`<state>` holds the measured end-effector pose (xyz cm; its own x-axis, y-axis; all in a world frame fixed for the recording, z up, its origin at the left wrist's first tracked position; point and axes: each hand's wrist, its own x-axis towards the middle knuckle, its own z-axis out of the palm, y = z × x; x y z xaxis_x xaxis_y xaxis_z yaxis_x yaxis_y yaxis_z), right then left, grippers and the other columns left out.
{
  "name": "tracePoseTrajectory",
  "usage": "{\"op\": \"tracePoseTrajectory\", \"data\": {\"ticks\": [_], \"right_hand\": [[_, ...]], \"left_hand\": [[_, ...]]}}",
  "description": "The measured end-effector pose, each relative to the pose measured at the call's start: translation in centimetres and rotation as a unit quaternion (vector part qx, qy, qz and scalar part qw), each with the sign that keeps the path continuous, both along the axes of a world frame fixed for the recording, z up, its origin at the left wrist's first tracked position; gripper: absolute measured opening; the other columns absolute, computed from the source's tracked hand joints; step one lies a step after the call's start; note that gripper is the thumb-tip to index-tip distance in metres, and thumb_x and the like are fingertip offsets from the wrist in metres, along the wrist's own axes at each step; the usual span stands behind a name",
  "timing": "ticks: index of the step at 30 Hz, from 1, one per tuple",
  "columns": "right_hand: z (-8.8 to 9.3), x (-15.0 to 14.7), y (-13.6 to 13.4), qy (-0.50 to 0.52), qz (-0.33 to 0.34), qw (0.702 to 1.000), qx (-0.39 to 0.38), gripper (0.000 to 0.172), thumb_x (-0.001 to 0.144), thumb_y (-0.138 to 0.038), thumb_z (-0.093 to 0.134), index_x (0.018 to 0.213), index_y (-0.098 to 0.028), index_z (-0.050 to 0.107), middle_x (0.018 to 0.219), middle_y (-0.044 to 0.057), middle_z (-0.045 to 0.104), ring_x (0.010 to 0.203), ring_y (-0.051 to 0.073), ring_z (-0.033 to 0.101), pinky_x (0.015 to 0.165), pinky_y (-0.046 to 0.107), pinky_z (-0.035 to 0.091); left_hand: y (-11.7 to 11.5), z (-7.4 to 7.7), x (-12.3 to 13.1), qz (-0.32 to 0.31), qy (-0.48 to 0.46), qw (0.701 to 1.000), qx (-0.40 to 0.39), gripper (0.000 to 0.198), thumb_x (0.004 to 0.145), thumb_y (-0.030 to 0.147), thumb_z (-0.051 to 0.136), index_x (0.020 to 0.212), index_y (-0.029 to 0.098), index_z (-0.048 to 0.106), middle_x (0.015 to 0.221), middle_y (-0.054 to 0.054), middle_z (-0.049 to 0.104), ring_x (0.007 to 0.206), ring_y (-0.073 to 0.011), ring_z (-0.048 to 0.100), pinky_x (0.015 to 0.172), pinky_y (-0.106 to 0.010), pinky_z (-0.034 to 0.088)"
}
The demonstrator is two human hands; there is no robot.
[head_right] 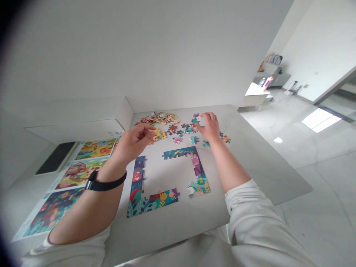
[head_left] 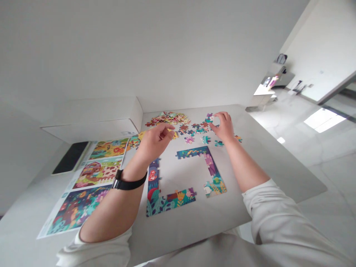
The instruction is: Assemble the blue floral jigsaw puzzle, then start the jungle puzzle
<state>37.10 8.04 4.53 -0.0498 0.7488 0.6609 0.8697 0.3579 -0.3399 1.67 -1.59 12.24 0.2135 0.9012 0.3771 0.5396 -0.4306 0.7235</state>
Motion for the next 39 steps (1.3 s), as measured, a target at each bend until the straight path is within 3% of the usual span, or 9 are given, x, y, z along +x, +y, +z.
{"op": "tracePoseTrajectory", "data": {"ticks": [3,10,14,17,20,23,28,39], "right_hand": [[1.0,-2.7,-1.9,0.023,0.088,0.994,0.057,0.037,0.093,-0.036,0.078,0.126,-0.024,0.066,0.122,0.014,0.07,0.119,0.035,0.065,0.109,0.053,0.054],[2.0,-8.9,-8.8,0.013,0.22,0.975,0.035,0.039,0.097,-0.036,0.078,0.132,-0.029,0.063,0.111,0.007,0.074,0.1,0.027,0.072,0.094,0.043,0.06],[1.3,-9.3,-11.9,0.018,0.235,0.972,0.025,0.038,0.097,-0.034,0.078,0.132,-0.028,0.063,0.112,0.008,0.073,0.097,0.027,0.073,0.089,0.042,0.062],[1.0,-8.8,-13.5,0.017,0.241,0.97,0.015,0.038,0.098,-0.034,0.077,0.133,-0.028,0.063,0.12,0.011,0.072,0.108,0.029,0.073,0.094,0.045,0.064],[0.9,-8.4,-14.4,0.012,0.264,0.964,0.012,0.043,0.097,-0.033,0.077,0.137,-0.029,0.062,0.137,0.014,0.067,0.132,0.033,0.066,0.108,0.052,0.061],[1.1,-8.3,-14.6,0.009,0.303,0.953,0.003,0.047,0.097,-0.034,0.078,0.14,-0.03,0.061,0.146,0.015,0.064,0.142,0.034,0.061,0.116,0.056,0.057],[0.9,-8.9,-14.8,0.006,0.357,0.934,-0.015,0.042,0.095,-0.035,0.079,0.134,-0.03,0.065,0.143,0.013,0.067,0.14,0.032,0.062,0.121,0.056,0.052],[-0.4,-9.4,-14.4,-0.004,0.35,0.936,-0.046,0.021,0.096,-0.03,0.079,0.117,-0.029,0.078,0.129,0.01,0.075,0.128,0.028,0.07,0.116,0.05,0.056]], "left_hand": [[-0.1,-0.4,0.4,-0.015,-0.046,0.999,-0.003,0.029,0.096,0.043,0.069,0.113,0.019,0.074,0.085,-0.003,0.074,0.071,-0.0155,0.066,0.066,-0.027,0.051],[-0.4,-4.2,2.3,-0.075,-0.157,0.978,-0.111,0.037,0.091,0.045,0.079,0.114,0.02,0.066,0.086,-0.004,0.075,0.074,-0.0173,0.074,0.068,-0.029,0.059],[-1.8,-5.2,2.9,-0.088,-0.192,0.963,-0.165,0.033,0.085,0.036,0.085,0.103,0.019,0.063,0.075,-0.001,0.073,0.068,-0.016,0.072,0.066,-0.029,0.058],[-3.1,-5.8,2.9,-0.096,-0.203,0.958,-0.177,0.029,0.084,0.033,0.084,0.097,0.019,0.063,0.071,-0.001,0.072,0.065,-0.0154,0.07,0.066,-0.029,0.058],[-4.7,-6.7,2.6,-0.089,-0.229,0.954,-0.174,0.031,0.082,0.033,0.084,0.099,0.019,0.061,0.07,0.001,0.071,0.065,-0.0154,0.07,0.066,-0.029,0.058],[-6.5,-7.5,2.2,-0.084,-0.254,0.951,-0.153,0.038,0.081,0.033,0.083,0.105,0.02,0.057,0.071,0.002,0.072,0.066,-0.0153,0.071,0.066,-0.028,0.056],[-8.5,-8.0,1.9,-0.056,-0.274,0.951,-0.13,0.041,0.082,0.034,0.083,0.107,0.022,0.053,0.07,0.005,0.07,0.066,-0.0146,0.07,0.067,-0.027,0.053],[-8.2,-9.8,2.8,-0.064,-0.292,0.941,-0.156,0.041,0.084,0.029,0.08,0.115,0.021,0.055,0.073,0.004,0.071,0.069,-0.0149,0.07,0.073,-0.031,0.057]]}}
